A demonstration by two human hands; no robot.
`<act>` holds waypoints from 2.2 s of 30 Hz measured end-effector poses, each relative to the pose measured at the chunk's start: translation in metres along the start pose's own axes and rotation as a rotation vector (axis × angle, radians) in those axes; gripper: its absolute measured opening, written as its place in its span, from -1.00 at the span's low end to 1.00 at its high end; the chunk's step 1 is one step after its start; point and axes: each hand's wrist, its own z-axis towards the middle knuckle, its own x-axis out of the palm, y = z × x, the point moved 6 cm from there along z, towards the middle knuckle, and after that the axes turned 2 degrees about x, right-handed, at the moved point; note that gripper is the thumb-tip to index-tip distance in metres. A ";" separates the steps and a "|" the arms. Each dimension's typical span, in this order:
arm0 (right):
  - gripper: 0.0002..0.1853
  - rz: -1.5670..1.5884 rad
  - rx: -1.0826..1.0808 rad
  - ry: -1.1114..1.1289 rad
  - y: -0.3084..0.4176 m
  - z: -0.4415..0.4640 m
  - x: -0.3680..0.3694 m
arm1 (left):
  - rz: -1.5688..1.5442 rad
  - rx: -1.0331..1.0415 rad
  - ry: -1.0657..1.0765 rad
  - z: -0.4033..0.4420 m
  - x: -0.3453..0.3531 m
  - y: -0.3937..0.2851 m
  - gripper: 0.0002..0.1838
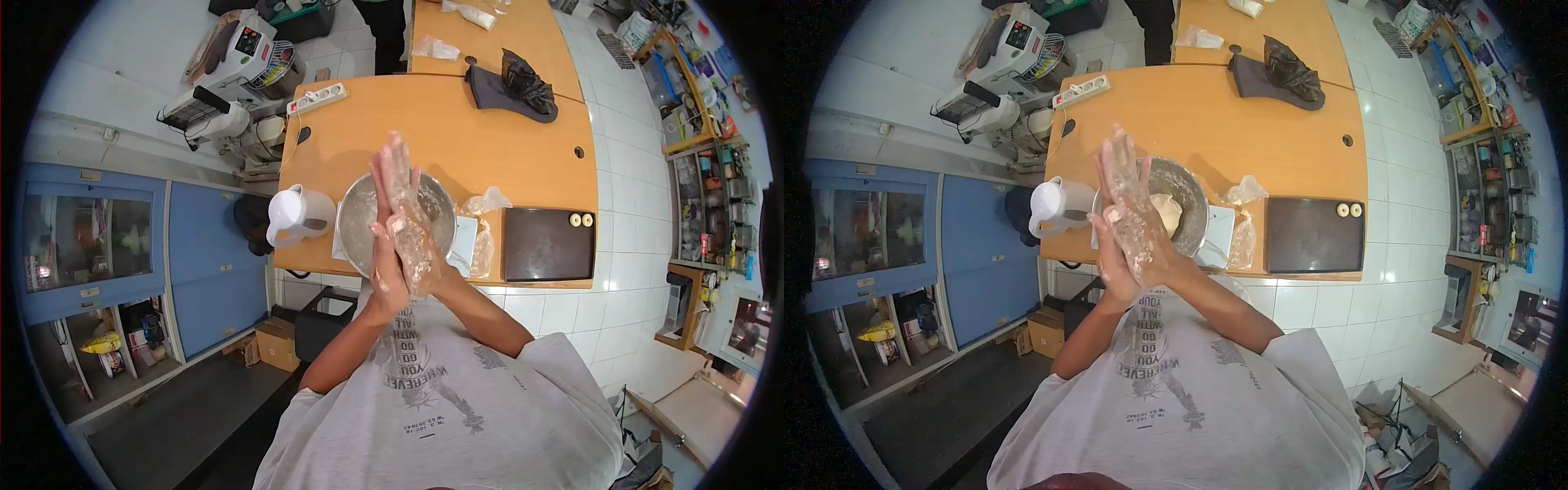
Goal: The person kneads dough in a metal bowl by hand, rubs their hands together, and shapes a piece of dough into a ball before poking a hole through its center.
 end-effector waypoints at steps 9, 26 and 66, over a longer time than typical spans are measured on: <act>-0.32 -0.284 -0.284 -0.068 0.022 -0.021 0.033 | -0.191 -0.360 -0.195 0.017 -0.050 0.011 -0.03; -0.29 -0.161 -0.109 -0.176 0.029 -0.030 0.058 | 0.118 0.141 0.224 0.029 -0.050 -0.037 0.14; -0.31 -0.711 -0.169 0.126 0.014 -0.022 0.027 | -0.638 -0.441 -0.095 -0.055 -0.043 0.047 -0.27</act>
